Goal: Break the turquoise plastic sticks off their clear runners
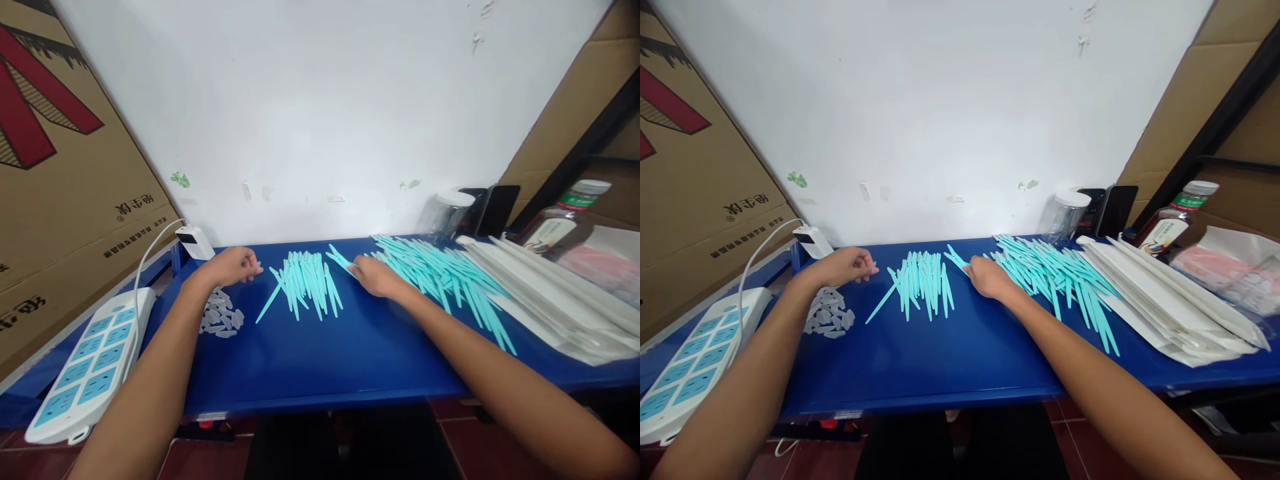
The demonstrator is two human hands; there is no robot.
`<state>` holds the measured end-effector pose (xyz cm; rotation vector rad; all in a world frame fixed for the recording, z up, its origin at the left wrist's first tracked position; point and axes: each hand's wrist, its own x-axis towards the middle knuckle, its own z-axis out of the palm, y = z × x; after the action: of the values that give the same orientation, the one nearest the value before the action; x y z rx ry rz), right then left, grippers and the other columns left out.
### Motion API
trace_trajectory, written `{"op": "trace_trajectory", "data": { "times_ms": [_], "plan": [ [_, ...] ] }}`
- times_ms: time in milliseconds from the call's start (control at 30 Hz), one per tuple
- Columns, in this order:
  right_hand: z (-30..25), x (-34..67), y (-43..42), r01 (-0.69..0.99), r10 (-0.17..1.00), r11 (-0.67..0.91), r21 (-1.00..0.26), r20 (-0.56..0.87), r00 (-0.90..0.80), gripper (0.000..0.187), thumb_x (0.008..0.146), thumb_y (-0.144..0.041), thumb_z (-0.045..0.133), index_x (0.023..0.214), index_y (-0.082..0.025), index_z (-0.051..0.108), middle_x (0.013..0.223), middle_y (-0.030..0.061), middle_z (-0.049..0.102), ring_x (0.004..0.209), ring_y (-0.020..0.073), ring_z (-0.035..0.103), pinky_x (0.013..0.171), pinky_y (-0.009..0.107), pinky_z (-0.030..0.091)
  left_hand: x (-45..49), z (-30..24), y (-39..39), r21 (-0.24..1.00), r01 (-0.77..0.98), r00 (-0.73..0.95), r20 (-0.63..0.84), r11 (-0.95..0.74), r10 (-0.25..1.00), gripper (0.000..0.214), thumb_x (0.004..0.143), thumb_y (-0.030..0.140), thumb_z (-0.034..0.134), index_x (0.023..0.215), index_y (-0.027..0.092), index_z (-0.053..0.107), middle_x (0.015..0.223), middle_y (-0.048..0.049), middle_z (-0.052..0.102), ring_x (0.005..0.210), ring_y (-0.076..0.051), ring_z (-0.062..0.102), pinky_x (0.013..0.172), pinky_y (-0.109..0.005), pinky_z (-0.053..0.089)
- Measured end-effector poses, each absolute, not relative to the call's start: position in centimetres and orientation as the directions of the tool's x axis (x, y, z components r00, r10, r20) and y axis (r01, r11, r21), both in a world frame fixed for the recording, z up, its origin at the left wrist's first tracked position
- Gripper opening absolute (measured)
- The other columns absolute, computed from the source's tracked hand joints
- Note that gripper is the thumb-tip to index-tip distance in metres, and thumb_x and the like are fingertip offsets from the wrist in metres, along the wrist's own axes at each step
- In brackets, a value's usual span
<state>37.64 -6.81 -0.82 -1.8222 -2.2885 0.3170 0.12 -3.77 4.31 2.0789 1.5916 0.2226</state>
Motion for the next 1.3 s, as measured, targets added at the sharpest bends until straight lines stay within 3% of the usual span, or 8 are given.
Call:
{"op": "trace_trajectory", "data": {
  "times_ms": [100, 167, 267, 400, 600, 733, 1300],
  "plan": [
    [-0.5, 38.4, -6.7, 0.908, 0.968, 0.244, -0.341, 0.026, -0.25, 0.024, 0.111, -0.032, 0.038, 0.095, -0.019, 0.051, 0.098, 0.0156, 0.074, 0.088, 0.0254, 0.069, 0.072, 0.033, 0.04, 1.7, 3.8, -3.8, 0.523, 0.787, 0.327, 0.094, -0.326, 0.94, 0.041, 0.086, 0.06, 0.069, 0.088, 0.019, 0.064, 0.078, -0.0063, 0.076, 0.071, -0.021, 0.071, 0.069, -0.032, 0.054],
    [-0.2, 38.7, -6.7, 0.841, 0.955, 0.277, -0.465, 0.041, -0.293, 0.024, 0.112, -0.033, 0.036, 0.092, -0.022, 0.044, 0.086, 0.008, 0.072, 0.075, 0.0205, 0.067, 0.069, 0.031, 0.041, 3.1, 3.4, -4.1, 0.563, 0.717, 0.355, 0.213, -0.411, 0.91, 0.04, 0.088, 0.059, 0.068, 0.092, 0.018, 0.067, 0.08, -0.0069, 0.077, 0.074, -0.02, 0.071, 0.072, -0.032, 0.055],
    [0.2, 38.8, -6.9, 0.641, 0.926, 0.352, -0.682, 0.152, -0.347, 0.029, 0.111, -0.041, 0.037, 0.088, -0.025, 0.038, 0.072, -0.0014, 0.06, 0.059, 0.0155, 0.057, 0.062, 0.03, 0.041, 5.0, 3.0, -4.7, 0.697, 0.582, 0.393, 0.21, -0.419, 0.895, 0.044, 0.089, 0.059, 0.07, 0.099, 0.017, 0.072, 0.087, -0.009, 0.078, 0.077, -0.02, 0.073, 0.071, -0.032, 0.057],
    [0.6, 38.6, -7.2, 0.466, 0.891, 0.425, -0.776, 0.267, -0.367, 0.037, 0.107, -0.054, 0.045, 0.086, -0.024, 0.043, 0.067, -0.0043, 0.051, 0.057, 0.0145, 0.049, 0.059, 0.029, 0.037, 6.5, 2.4, -5.1, 0.835, 0.451, 0.391, 0.134, -0.317, 0.911, 0.048, 0.086, 0.059, 0.074, 0.104, 0.014, 0.076, 0.089, -0.0101, 0.078, 0.074, -0.019, 0.071, 0.065, -0.03, 0.057],
    [1.0, 38.5, -7.3, 0.481, 0.873, 0.471, -0.74, 0.313, -0.373, 0.038, 0.106, -0.054, 0.046, 0.084, -0.023, 0.047, 0.07, -0.0026, 0.052, 0.063, 0.0156, 0.047, 0.062, 0.03, 0.037, 6.8, 1.6, -4.9, 0.882, 0.379, 0.402, 0.116, -0.281, 0.908, 0.049, 0.085, 0.055, 0.078, 0.113, 0.014, 0.08, 0.096, -0.0109, 0.08, 0.077, -0.018, 0.069, 0.067, -0.03, 0.056],
    [1.1, 38.7, -7.2, 0.514, 0.854, 0.513, -0.687, 0.35, -0.385, 0.038, 0.107, -0.052, 0.046, 0.083, -0.023, 0.048, 0.072, -0.002, 0.051, 0.065, 0.0159, 0.047, 0.064, 0.031, 0.037, 6.9, 1.7, -5.2, 0.877, 0.387, 0.393, 0.123, -0.285, 0.911, 0.046, 0.085, 0.054, 0.078, 0.109, 0.016, 0.082, 0.094, -0.0098, 0.081, 0.071, -0.016, 0.066, 0.066, -0.029, 0.056],
    [1.7, 38.4, -7.8, 0.543, 0.856, 0.509, -0.668, 0.325, -0.402, 0.036, 0.107, -0.05, 0.044, 0.083, -0.023, 0.045, 0.074, -0.0012, 0.05, 0.067, 0.0165, 0.046, 0.065, 0.03, 0.037, 7.3, 3.2, -6.3, 0.853, 0.416, 0.472, 0.094, -0.315, 0.877, 0.04, 0.087, 0.052, 0.076, 0.104, 0.017, 0.085, 0.089, -0.0094, 0.079, 0.072, -0.017, 0.065, 0.068, -0.03, 0.056]
  ]
}}
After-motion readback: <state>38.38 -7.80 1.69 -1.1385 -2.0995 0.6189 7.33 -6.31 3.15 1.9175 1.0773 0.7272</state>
